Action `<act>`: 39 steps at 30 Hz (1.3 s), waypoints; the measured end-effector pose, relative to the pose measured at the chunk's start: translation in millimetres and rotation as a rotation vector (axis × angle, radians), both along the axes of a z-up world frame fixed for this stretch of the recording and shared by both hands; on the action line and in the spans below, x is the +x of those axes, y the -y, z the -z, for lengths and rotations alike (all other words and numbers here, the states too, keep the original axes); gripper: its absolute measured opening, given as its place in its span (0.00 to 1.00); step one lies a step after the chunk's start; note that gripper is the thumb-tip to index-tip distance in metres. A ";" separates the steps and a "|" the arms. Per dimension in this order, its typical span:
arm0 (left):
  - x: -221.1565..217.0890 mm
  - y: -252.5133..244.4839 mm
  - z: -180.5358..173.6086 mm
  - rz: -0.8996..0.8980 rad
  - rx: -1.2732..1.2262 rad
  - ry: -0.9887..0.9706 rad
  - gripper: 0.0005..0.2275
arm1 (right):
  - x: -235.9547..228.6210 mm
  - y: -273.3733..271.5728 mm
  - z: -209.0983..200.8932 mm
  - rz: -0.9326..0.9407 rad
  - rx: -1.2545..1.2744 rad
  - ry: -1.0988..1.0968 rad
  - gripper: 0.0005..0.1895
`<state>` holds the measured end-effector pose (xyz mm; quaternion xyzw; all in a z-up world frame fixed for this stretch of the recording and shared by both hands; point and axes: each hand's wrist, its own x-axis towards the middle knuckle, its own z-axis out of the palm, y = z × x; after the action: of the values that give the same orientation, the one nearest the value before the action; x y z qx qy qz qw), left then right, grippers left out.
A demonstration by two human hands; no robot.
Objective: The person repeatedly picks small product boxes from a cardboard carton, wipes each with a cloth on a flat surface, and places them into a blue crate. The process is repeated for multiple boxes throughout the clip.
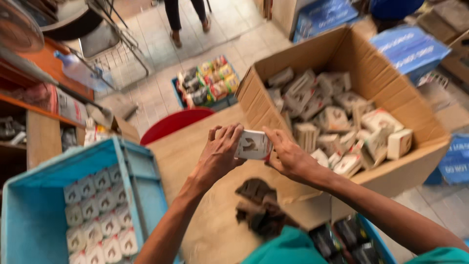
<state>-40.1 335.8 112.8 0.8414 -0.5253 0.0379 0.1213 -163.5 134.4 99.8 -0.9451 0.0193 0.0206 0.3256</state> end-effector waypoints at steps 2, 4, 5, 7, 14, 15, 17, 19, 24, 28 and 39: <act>-24.0 -40.2 32.6 -0.092 0.008 -0.066 0.39 | -9.7 -48.7 31.2 0.011 0.063 0.030 0.46; -55.2 -80.0 72.8 -0.206 -0.001 -0.135 0.38 | -18.9 -94.3 62.2 0.005 0.103 0.058 0.46; -66.9 -93.1 92.9 -0.310 0.019 -0.147 0.39 | -17.6 -110.6 75.9 0.019 0.160 -0.012 0.43; -89.9 -118.6 132.0 -0.433 0.027 -0.184 0.40 | -13.0 -140.8 116.6 0.017 0.198 -0.103 0.40; -158.3 -204.2 272.6 -0.642 0.047 -0.472 0.44 | -30.6 -217.0 279.6 -0.097 0.200 -0.250 0.41; -167.2 -214.0 290.7 -0.616 0.055 -0.523 0.41 | -39.6 -223.7 289.7 -0.142 0.165 -0.117 0.37; -174.2 -227.5 305.8 -0.649 0.042 -0.531 0.33 | -40.5 -232.8 299.8 -0.217 0.155 -0.116 0.39; -175.5 -234.5 313.7 -0.675 0.031 -0.524 0.25 | -39.7 -239.3 304.7 -0.287 0.149 -0.099 0.40; -165.9 -244.9 293.9 -0.719 0.070 -0.440 0.45 | -51.0 -259.6 278.6 -0.432 0.177 -0.226 0.58; -158.2 -250.1 289.2 -0.603 0.187 -0.489 0.53 | -62.0 -263.3 287.9 -0.479 -0.024 -0.143 0.59; -159.7 -231.9 307.8 -0.569 0.252 -0.502 0.50 | -70.6 -243.0 255.5 -0.409 -0.092 0.002 0.46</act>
<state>-199.8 567.7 -195.0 0.9447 -0.2257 -0.2014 0.1263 -234.1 377.4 -155.7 -0.9432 -0.1724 0.0846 0.2711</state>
